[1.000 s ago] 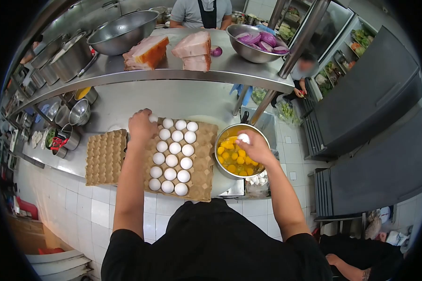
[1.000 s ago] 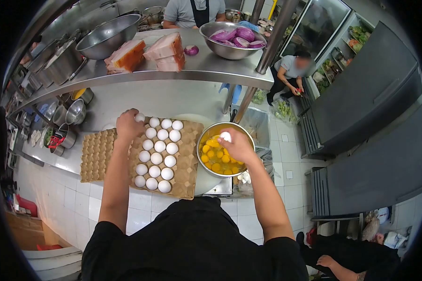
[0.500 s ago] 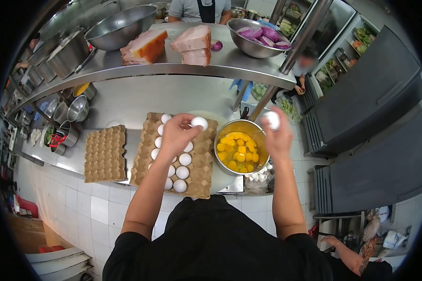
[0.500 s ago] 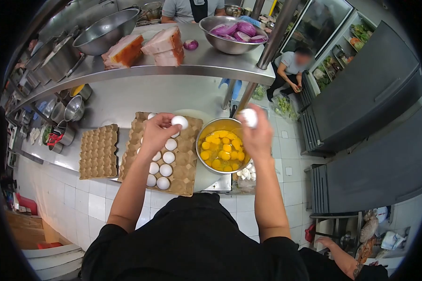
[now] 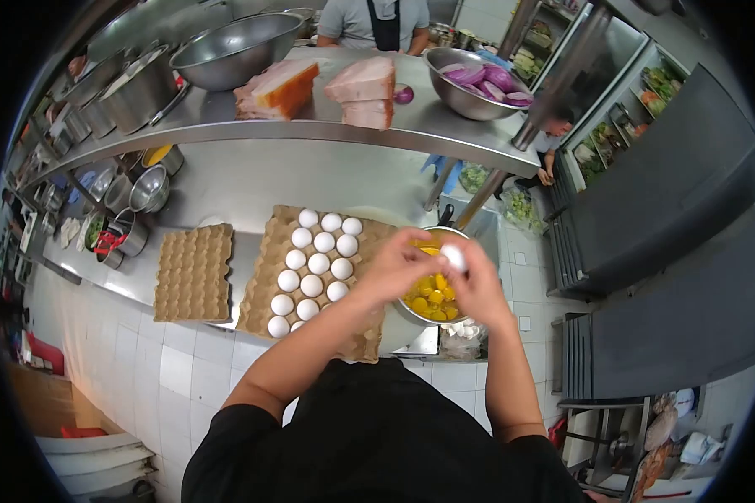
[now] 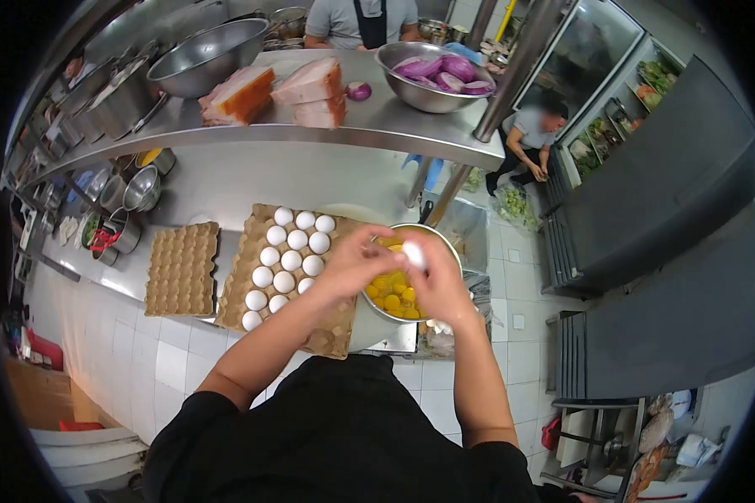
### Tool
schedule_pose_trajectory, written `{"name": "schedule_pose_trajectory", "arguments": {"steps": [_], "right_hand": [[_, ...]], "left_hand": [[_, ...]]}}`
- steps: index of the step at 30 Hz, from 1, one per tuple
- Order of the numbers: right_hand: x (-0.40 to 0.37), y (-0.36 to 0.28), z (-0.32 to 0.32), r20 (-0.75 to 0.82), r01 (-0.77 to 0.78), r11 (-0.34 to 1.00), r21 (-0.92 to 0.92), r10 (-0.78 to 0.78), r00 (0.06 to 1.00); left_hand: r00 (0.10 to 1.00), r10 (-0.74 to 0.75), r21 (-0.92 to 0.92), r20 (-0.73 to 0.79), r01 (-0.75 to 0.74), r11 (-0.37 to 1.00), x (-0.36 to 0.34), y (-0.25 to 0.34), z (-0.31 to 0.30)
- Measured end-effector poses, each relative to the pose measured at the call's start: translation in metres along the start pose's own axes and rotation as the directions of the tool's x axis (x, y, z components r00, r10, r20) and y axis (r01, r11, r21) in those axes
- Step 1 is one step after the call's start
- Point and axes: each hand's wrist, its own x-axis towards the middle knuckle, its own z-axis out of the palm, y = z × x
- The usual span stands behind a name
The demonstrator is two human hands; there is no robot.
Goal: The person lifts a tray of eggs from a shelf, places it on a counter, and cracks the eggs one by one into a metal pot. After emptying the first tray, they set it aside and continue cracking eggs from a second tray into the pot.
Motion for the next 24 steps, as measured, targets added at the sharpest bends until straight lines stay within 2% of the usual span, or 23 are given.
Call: {"name": "schedule_pose_trajectory", "arguments": {"steps": [1,2,3,4,6,7,8,10,11,13,16,19,20,22,23,24], "right_hand": [[0.008,0.012,-0.006,-0.063,-0.240,0.905,0.351,0.278,0.959],[0.018,0.024,-0.012,-0.024,-0.387,0.640,0.663,0.535,0.845],[0.030,0.048,-0.011,-0.169,-0.259,0.517,0.816,0.641,0.749],[0.040,0.069,-0.014,-0.266,-0.225,0.508,0.831,0.719,0.642],[0.049,0.098,-0.006,-0.286,-0.320,0.527,0.788,0.772,0.568],[0.049,0.107,-0.003,-0.297,-0.366,0.530,0.765,0.794,0.530],[0.048,0.112,0.001,-0.218,-0.428,0.531,0.731,0.776,0.592],[0.043,0.116,0.008,-0.042,-0.538,0.547,0.641,0.725,0.687],[0.039,0.117,0.005,-0.072,-0.474,0.504,0.722,0.736,0.673],[0.028,0.115,-0.002,-0.120,-0.323,0.403,0.856,0.763,0.635],[0.015,0.082,-0.014,0.030,-0.246,0.188,0.951,0.735,0.677],[0.003,0.070,-0.002,0.162,-0.519,0.451,0.726,0.622,0.766],[0.001,0.064,0.002,0.205,-0.545,0.484,0.684,0.589,0.781],[0.009,0.053,0.010,0.237,-0.643,0.620,0.450,0.612,0.755],[0.011,0.048,0.015,0.250,-0.674,0.667,0.316,0.627,0.738],[0.008,0.055,0.024,0.157,-0.532,0.822,0.203,0.509,0.846]], "left_hand": [[0.996,0.070,0.125,-0.056,-0.063,0.990,0.007,-0.003,-0.016],[0.984,0.147,0.250,-0.103,-0.118,0.961,0.012,-0.002,-0.033],[0.955,0.209,0.519,-0.213,-0.071,0.852,0.011,0.011,-0.048],[0.906,0.299,0.735,-0.299,0.019,0.677,0.010,0.023,-0.065],[0.762,0.598,0.961,-0.248,0.113,0.254,0.028,0.003,-0.120],[0.770,0.561,0.953,-0.302,0.249,0.172,0.025,0.007,-0.133],[0.768,0.529,0.922,-0.362,0.377,0.083,0.022,0.012,-0.143],[0.830,0.352,0.897,-0.433,0.437,0.073,0.021,0.016,-0.160],[0.847,0.257,0.882,-0.466,0.466,0.064,0.020,0.017,-0.166],[0.871,0.256,0.907,-0.420,0.406,0.110,0.025,0.011,-0.178],[0.884,0.273,0.925,-0.379,0.356,0.133,0.024,0.008,-0.179],[0.858,0.299,0.906,-0.417,0.370,0.204,0.026,0.007,-0.179],[0.843,0.307,0.893,-0.441,0.380,0.239,0.028,0.007,-0.179],[0.795,0.408,0.889,-0.449,0.352,0.293,0.027,0.011,-0.175],[0.767,0.455,0.886,-0.454,0.335,0.319,0.025,0.015,-0.171],[0.783,0.439,0.886,-0.440,0.300,0.353,0.022,0.019,-0.166]]}}
